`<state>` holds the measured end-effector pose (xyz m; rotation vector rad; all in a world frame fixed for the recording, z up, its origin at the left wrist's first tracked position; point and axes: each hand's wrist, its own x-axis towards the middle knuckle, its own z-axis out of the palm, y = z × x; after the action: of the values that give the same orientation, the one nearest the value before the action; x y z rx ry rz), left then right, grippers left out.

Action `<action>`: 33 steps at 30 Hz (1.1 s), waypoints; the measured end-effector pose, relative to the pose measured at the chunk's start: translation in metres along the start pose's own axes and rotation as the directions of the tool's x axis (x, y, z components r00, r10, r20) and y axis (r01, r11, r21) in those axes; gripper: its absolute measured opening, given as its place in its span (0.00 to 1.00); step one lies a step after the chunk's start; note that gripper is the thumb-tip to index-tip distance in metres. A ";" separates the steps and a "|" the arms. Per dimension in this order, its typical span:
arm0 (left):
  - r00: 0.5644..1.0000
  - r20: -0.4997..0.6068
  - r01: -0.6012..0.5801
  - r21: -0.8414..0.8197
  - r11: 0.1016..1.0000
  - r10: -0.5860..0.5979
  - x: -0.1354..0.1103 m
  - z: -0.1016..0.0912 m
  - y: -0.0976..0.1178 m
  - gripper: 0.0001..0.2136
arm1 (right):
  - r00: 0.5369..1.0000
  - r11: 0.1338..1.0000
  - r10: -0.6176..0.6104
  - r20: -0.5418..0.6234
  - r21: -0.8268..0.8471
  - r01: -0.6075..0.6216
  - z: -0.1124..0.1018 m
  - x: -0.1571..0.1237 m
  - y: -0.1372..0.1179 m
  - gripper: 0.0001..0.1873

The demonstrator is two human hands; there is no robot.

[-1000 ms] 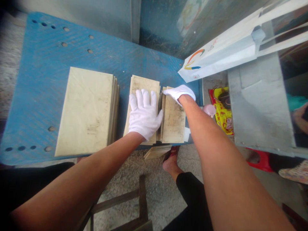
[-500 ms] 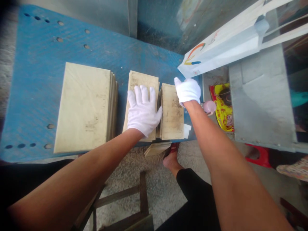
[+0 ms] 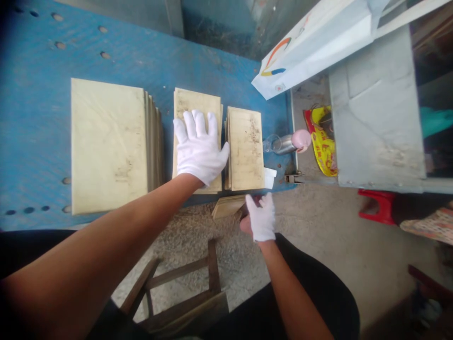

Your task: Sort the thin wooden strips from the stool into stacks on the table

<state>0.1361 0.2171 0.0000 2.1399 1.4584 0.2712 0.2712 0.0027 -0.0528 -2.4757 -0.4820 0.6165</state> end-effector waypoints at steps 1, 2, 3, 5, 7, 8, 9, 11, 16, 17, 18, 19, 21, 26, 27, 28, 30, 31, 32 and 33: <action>1.000 0.000 0.001 0.013 1.000 -0.001 0.000 0.000 0.000 0.39 | 0.999 0.993 -0.011 0.049 -0.117 0.017 0.009 -0.011 -0.001 0.54; 1.000 -0.001 -0.002 0.029 1.000 0.002 0.000 0.000 0.001 0.38 | 0.996 0.972 -0.024 0.089 -0.231 0.044 0.017 -0.021 -0.004 0.57; 1.000 -0.002 -0.006 0.045 0.999 0.006 0.000 0.000 0.001 0.38 | 0.993 0.944 -0.031 0.117 -0.322 0.067 0.025 -0.030 -0.007 0.61; 1.000 -0.005 -0.010 0.066 0.998 0.010 0.001 0.000 0.001 0.38 | 0.990 0.903 -0.030 0.136 -0.420 0.085 0.038 -0.043 -0.013 0.66; 1.000 -0.011 -0.013 0.074 0.997 0.014 0.002 0.002 0.000 0.38 | 0.991 0.894 -0.029 0.133 -0.440 0.085 0.048 -0.051 -0.014 0.69; 1.000 -0.015 -0.014 0.075 0.997 0.015 0.002 0.003 0.000 0.38 | 0.991 0.893 -0.037 0.128 -0.442 0.091 0.052 -0.053 -0.012 0.70; 1.000 -0.019 -0.013 0.075 0.997 0.015 0.002 0.004 -0.001 0.38 | 0.991 0.890 -0.047 0.125 -0.446 0.099 0.056 -0.054 -0.009 0.71; 0.999 -0.030 -0.019 0.073 0.997 0.022 0.002 0.005 -0.002 0.38 | 0.992 0.882 -0.058 0.109 -0.460 0.102 0.063 -0.054 -0.003 0.73; 0.998 -0.054 -0.021 0.061 0.998 0.024 0.002 0.007 -0.003 0.38 | 0.998 0.880 -0.054 0.034 -0.470 0.063 0.082 -0.048 0.004 0.78; 0.999 -0.050 -0.019 0.061 0.998 0.022 0.002 0.007 -0.003 0.38 | 0.998 0.880 -0.051 0.020 -0.472 0.055 0.085 -0.047 0.004 0.78; 0.999 -0.044 -0.019 0.063 0.998 0.022 0.002 0.007 -0.003 0.38 | 0.999 0.879 -0.048 0.005 -0.475 0.045 0.087 -0.045 0.004 0.78; 0.999 -0.036 -0.019 0.067 0.998 0.022 0.002 0.007 -0.003 0.38 | 0.999 0.879 -0.048 -0.009 -0.475 0.038 0.089 -0.045 0.004 0.78; 1.000 -0.022 -0.019 0.073 0.997 0.021 0.002 0.006 -0.003 0.39 | 0.997 0.880 -0.065 -0.032 -0.474 0.042 0.092 -0.044 0.005 0.77; 0.999 -0.018 -0.027 0.092 0.995 0.029 0.003 0.006 -0.002 0.38 | 0.993 0.887 -0.108 -0.051 -0.456 0.073 0.090 -0.044 0.008 0.73; 0.999 -0.019 -0.028 0.099 0.995 0.030 0.003 0.005 -0.002 0.38 | 0.993 0.889 -0.112 -0.048 -0.450 0.078 0.089 -0.044 0.008 0.72; 0.999 -0.020 -0.028 0.104 0.994 0.030 0.002 0.005 -0.002 0.38 | 0.992 0.891 -0.118 -0.046 -0.445 0.085 0.088 -0.044 0.008 0.72; 1.000 -0.014 -0.023 0.102 0.994 0.025 0.002 0.005 -0.002 0.39 | 0.991 0.893 -0.127 -0.044 -0.441 0.094 0.085 -0.045 0.006 0.71; 1.000 -0.008 -0.020 0.099 0.995 0.021 0.002 0.004 -0.001 0.39 | 0.991 0.892 -0.128 -0.043 -0.442 0.096 0.083 -0.045 0.005 0.70; 1.000 -0.003 -0.017 0.095 0.995 0.017 0.002 0.004 -0.001 0.40 | 0.991 0.891 -0.126 -0.042 -0.443 0.095 0.082 -0.046 0.004 0.69; 1.000 0.003 -0.016 0.094 0.995 0.016 0.002 0.004 -0.001 0.40 | 0.992 0.891 -0.121 -0.042 -0.444 0.090 0.080 -0.046 0.003 0.69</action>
<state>0.1376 0.2182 -0.0043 2.2261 1.4810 0.2099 0.1922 0.0123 -0.0995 -2.8595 -0.7997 0.4073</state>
